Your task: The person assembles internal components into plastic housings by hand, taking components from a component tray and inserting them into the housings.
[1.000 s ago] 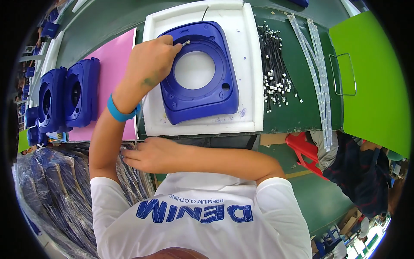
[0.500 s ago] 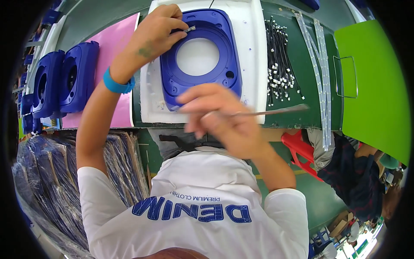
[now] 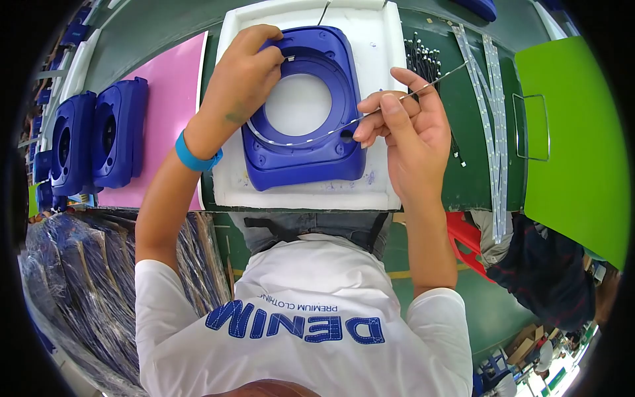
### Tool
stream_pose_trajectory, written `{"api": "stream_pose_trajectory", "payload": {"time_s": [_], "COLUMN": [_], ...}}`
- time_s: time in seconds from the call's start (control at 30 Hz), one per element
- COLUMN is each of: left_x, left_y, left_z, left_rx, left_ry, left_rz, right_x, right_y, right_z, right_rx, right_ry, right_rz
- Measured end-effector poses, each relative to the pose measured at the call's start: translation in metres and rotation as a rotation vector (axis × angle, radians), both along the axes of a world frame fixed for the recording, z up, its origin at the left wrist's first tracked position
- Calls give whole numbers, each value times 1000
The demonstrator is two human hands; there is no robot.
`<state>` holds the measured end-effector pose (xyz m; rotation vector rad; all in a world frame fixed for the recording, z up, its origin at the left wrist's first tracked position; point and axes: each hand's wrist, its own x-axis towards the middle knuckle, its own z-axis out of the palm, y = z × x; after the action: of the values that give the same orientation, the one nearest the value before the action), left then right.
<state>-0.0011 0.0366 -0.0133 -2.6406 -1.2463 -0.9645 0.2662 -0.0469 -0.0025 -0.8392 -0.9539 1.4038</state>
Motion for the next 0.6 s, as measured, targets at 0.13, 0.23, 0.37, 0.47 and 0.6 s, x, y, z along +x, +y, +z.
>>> {"api": "stream_pose_trajectory", "payload": {"time_s": [0.13,0.23,0.37,0.47,0.6], "left_x": [9,-1,-16,-9,1], "left_y": [-6,-3,3,4,11], "left_z": [1,6,-2,1,-9], "left_rx": [99,70,-98,-251,-437], "left_ry": [148,215,-113,-379,-505], "left_rz": [65,4,-78,35,102], "right_x": [0,-1,-4,-6,-6], "right_y": [8,14,17,20,25], "right_z": [-1,-2,0,2,4], "right_rx": [1,-48,-81,-113,-111], "right_ry": [-84,-117,-152,-175,-248], "right_rz": [10,34,104,163,191]}}
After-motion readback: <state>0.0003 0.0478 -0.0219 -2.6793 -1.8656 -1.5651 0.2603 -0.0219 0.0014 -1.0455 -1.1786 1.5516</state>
